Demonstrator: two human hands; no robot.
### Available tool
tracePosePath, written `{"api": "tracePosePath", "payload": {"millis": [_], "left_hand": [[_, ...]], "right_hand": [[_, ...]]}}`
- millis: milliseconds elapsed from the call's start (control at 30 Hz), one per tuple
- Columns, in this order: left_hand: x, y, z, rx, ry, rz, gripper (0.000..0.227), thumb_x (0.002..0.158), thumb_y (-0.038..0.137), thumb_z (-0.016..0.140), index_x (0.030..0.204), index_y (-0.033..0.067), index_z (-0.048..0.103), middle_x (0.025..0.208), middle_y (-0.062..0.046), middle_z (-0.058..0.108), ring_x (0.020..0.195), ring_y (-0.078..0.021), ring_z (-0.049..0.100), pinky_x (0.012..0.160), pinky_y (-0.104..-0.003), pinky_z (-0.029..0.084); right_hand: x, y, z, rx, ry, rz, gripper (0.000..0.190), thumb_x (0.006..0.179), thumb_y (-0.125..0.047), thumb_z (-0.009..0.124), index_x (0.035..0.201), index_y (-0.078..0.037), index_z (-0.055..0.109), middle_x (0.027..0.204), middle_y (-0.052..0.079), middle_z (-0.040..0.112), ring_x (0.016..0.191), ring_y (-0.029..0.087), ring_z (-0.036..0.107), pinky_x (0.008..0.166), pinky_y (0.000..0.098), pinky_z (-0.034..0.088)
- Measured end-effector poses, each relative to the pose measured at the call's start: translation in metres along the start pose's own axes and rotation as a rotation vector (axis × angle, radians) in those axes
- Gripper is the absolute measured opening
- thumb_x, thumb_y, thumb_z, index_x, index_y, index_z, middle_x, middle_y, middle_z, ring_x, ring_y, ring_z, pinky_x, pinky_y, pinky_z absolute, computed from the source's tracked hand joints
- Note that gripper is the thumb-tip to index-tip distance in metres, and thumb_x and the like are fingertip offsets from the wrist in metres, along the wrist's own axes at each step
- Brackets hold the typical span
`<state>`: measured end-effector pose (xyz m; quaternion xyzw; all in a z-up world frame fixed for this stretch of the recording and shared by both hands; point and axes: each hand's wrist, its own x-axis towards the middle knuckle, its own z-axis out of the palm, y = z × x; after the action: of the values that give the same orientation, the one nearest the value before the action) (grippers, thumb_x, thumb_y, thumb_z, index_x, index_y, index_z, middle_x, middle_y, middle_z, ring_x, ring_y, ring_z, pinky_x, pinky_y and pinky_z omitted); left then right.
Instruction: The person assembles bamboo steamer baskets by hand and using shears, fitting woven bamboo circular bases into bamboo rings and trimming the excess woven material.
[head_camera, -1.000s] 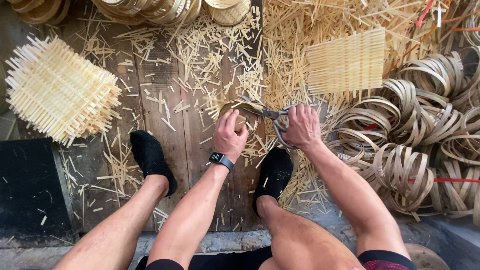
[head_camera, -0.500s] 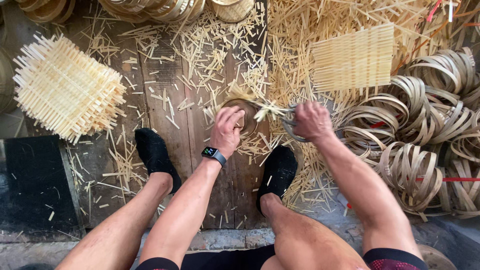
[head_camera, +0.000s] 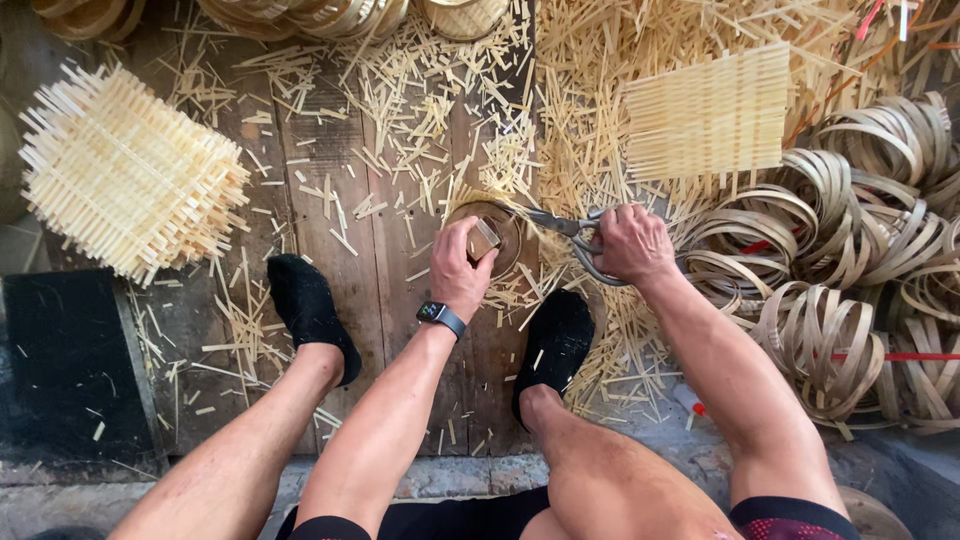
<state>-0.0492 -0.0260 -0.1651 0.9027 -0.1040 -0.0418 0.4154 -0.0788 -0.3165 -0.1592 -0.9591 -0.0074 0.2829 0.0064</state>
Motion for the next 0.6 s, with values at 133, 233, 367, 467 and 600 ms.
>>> {"api": "tracePosePath", "payload": {"millis": [133,233,367,467,600], "left_hand": [[0.006,0.002,-0.002,0.000,-0.061,0.123,0.064,0.073,0.004,0.087,0.131,0.0091,0.060,0.126,-0.015,0.067,0.123,-0.0323,0.062,0.109,-0.043,0.050],[0.009,0.005,-0.011,0.004,-0.086,0.120,0.068,0.074,0.005,0.087,0.136,0.0120,0.061,0.130,-0.016,0.063,0.123,-0.0345,0.060,0.108,-0.043,0.051],[0.004,0.019,-0.012,0.004,-0.039,-0.005,0.073,0.070,0.014,0.092,0.137,0.0177,0.062,0.126,-0.019,0.057,0.117,-0.0370,0.058,0.101,-0.046,0.051],[0.002,0.017,-0.003,0.046,-0.044,-0.007,0.070,0.075,0.013,0.089,0.140,0.0227,0.063,0.127,-0.017,0.058,0.118,-0.0357,0.058,0.102,-0.045,0.052],[0.000,0.003,0.006,0.110,-0.078,0.212,0.069,0.082,0.001,0.078,0.143,0.0291,0.064,0.135,-0.013,0.061,0.124,-0.0312,0.059,0.111,-0.044,0.052]], "right_hand": [[0.007,-0.018,-0.010,-0.033,0.217,-0.090,0.060,0.083,-0.051,0.066,0.104,0.005,0.064,0.093,0.023,0.067,0.084,0.031,0.067,0.074,0.0437,0.058],[0.017,-0.023,-0.001,-0.005,0.135,-0.034,0.050,0.085,-0.042,0.064,0.108,0.003,0.064,0.097,0.022,0.067,0.088,0.030,0.068,0.076,0.0439,0.060],[0.005,0.010,0.009,0.037,-0.023,0.048,0.041,0.105,-0.037,0.054,0.116,0.002,0.064,0.109,0.021,0.067,0.096,0.028,0.068,0.081,0.0444,0.060],[-0.001,0.009,0.000,0.020,0.111,-0.009,0.055,0.092,-0.047,0.062,0.110,0.005,0.064,0.102,0.023,0.066,0.091,0.030,0.066,0.078,0.0447,0.059],[0.009,-0.018,-0.002,-0.012,0.221,-0.082,0.064,0.082,-0.053,0.065,0.108,0.005,0.064,0.091,0.022,0.066,0.085,0.032,0.065,0.076,0.0446,0.058]]}}
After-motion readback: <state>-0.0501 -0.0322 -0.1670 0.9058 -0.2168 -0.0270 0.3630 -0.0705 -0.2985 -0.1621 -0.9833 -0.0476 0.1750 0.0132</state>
